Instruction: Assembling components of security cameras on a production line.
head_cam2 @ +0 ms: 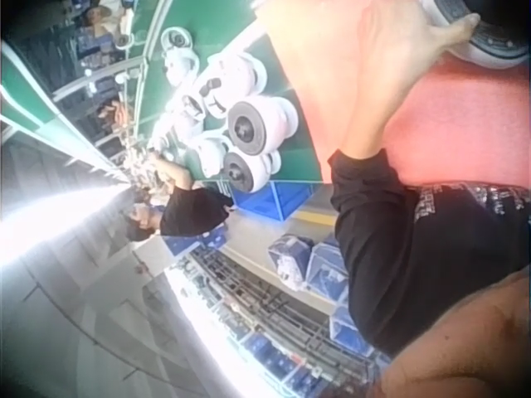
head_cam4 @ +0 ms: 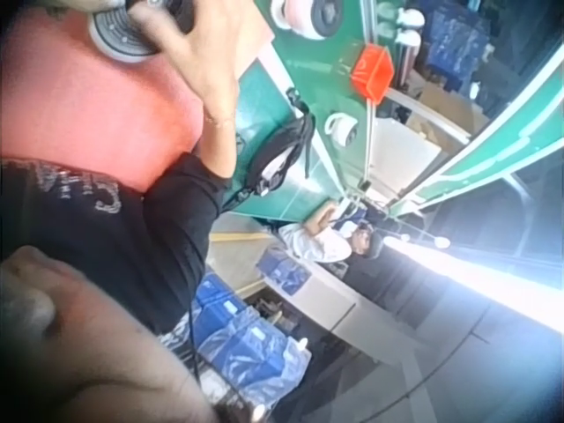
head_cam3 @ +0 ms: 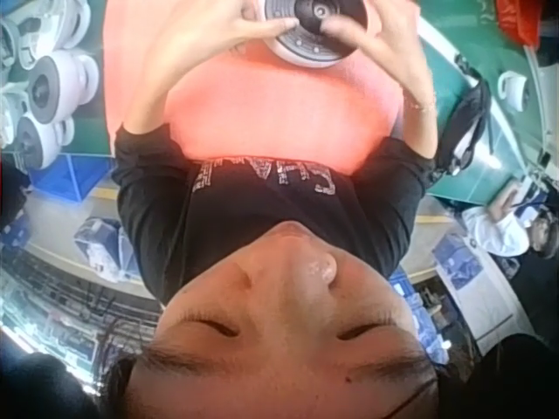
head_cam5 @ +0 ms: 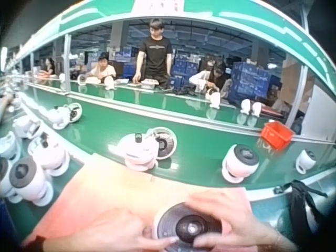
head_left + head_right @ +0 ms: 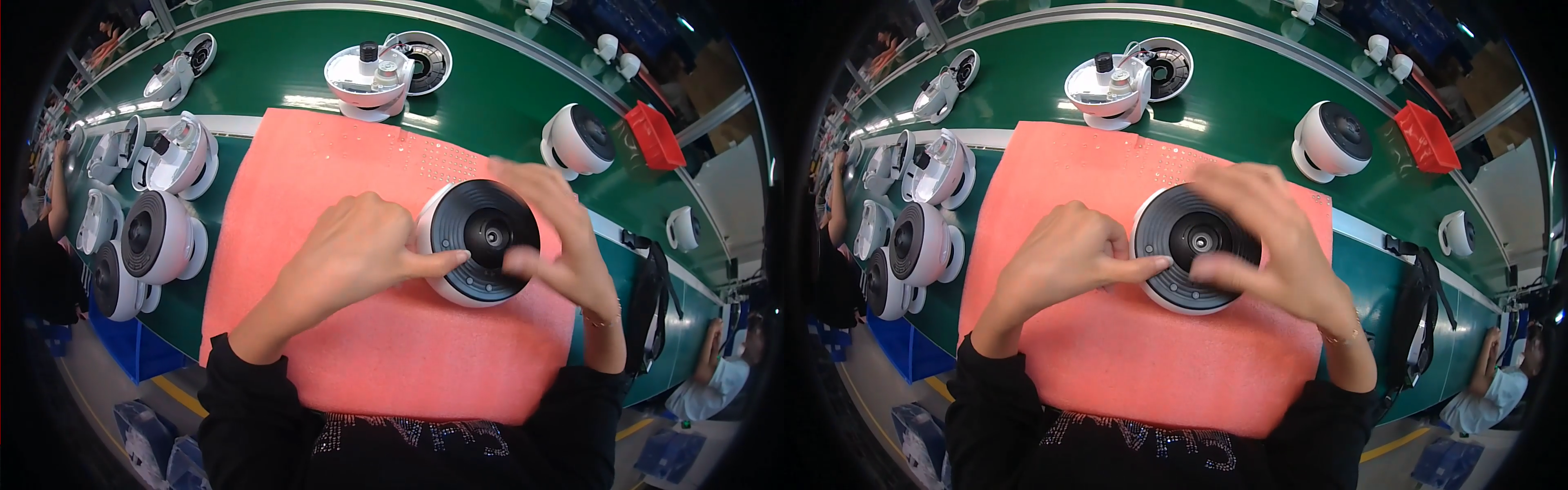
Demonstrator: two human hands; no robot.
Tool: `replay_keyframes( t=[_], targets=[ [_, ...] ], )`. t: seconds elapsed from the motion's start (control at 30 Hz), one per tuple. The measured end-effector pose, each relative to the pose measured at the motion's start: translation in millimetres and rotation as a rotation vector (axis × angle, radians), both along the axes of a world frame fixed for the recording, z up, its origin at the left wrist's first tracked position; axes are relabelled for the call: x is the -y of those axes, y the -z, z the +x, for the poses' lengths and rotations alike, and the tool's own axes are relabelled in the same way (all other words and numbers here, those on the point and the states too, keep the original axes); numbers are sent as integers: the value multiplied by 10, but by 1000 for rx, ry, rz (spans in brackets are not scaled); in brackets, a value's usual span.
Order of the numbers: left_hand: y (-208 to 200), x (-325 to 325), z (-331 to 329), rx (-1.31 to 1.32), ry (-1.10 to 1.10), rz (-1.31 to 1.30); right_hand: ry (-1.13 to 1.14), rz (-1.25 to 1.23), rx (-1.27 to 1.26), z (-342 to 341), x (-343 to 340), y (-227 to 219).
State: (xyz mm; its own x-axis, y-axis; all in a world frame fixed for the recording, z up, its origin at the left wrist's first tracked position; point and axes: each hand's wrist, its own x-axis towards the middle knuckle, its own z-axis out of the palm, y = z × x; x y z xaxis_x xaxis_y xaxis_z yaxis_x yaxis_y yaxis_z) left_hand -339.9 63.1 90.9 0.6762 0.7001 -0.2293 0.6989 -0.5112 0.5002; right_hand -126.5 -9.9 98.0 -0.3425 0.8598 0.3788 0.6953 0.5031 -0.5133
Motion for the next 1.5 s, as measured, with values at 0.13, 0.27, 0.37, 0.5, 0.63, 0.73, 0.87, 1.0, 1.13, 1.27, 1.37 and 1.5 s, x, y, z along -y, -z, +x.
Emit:
replay_keyframes(
  t=[0.13, 0.27, 0.37, 0.5, 0.63, 0.73, 0.87, 1.0, 1.13, 1.27, 1.37, 1.5],
  targets=[
    [-46, 8, 80, -132, -75, -252, 249, -773, -599, 209, -53, 417],
    [427, 225, -96, 735, -149, -849, 96, -597, -552, 8, 21, 274],
    [244, 338, -123, 863, -81, -338, 117, -469, -662, -113, 100, 146],
    [132, 273, -162, 847, 107, 145, 78, -174, -627, -216, 67, 66],
    [4, 247, -226, 799, 131, 185, 47, -18, -514, -237, -19, -15],
    [-5, 202, -221, 767, 113, 178, 71, 5, -501, -255, -62, -68],
    [-63, 16, -179, 879, 16, -34, 54, -41, -668, -254, -222, -93],
    [-42, -229, -153, 1294, 3, -293, -72, -128, -1041, -261, -272, -192],
    [124, -350, 28, 1638, -20, -460, -122, 34, -970, -534, -294, -90],
    [307, -527, 60, 1710, 104, -520, -87, 7, -1000, -519, -273, -129],
    [328, -680, 166, 1693, 84, -595, -46, 25, -1039, -505, -326, -69],
    [329, -737, 475, 1698, 108, -737, 153, 211, -1013, -557, -422, 25]
  ],
)
